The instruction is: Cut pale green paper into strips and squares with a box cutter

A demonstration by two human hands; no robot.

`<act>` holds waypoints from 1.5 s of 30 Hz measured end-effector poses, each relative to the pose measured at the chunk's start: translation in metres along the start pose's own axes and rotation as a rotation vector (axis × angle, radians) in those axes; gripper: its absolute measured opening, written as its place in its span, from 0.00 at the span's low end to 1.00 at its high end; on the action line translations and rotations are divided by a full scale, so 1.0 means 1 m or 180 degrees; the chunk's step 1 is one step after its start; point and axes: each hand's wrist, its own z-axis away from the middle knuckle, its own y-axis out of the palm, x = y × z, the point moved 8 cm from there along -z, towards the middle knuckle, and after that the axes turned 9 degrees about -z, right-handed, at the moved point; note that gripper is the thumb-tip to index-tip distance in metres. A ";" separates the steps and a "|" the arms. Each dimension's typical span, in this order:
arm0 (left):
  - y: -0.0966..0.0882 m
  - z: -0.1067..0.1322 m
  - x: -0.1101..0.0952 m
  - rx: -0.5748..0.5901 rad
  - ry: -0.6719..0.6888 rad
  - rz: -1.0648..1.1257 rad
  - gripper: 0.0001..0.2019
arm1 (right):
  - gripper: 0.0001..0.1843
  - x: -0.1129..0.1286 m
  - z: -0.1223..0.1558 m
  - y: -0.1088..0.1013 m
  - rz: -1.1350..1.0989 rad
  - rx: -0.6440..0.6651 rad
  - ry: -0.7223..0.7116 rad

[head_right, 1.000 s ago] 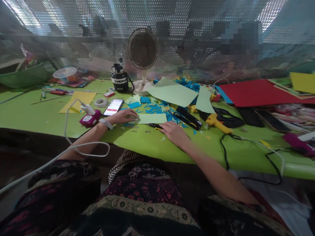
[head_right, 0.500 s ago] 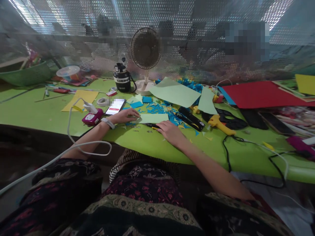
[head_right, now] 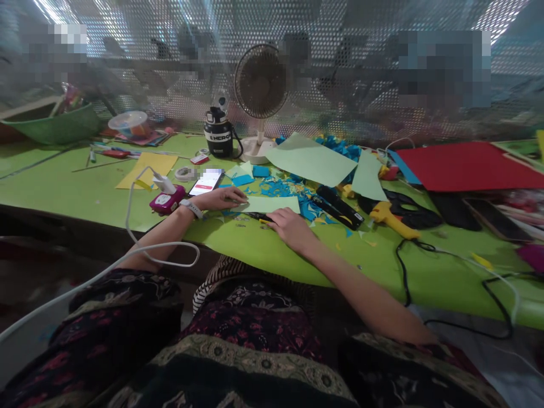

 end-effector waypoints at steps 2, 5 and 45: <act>0.000 0.000 0.001 0.0005 0.0023 -0.0026 0.16 | 0.23 0.002 -0.001 0.001 -0.0027 0.0005 -0.0022; 0.000 0.000 0.001 0.0010 0.0050 -0.0041 0.16 | 0.22 0.002 -0.005 0.002 -0.0060 0.0010 -0.0019; -0.024 0.005 -0.020 -0.1243 -0.0576 0.0805 0.30 | 0.26 -0.056 -0.095 -0.002 -0.0033 0.0876 0.0542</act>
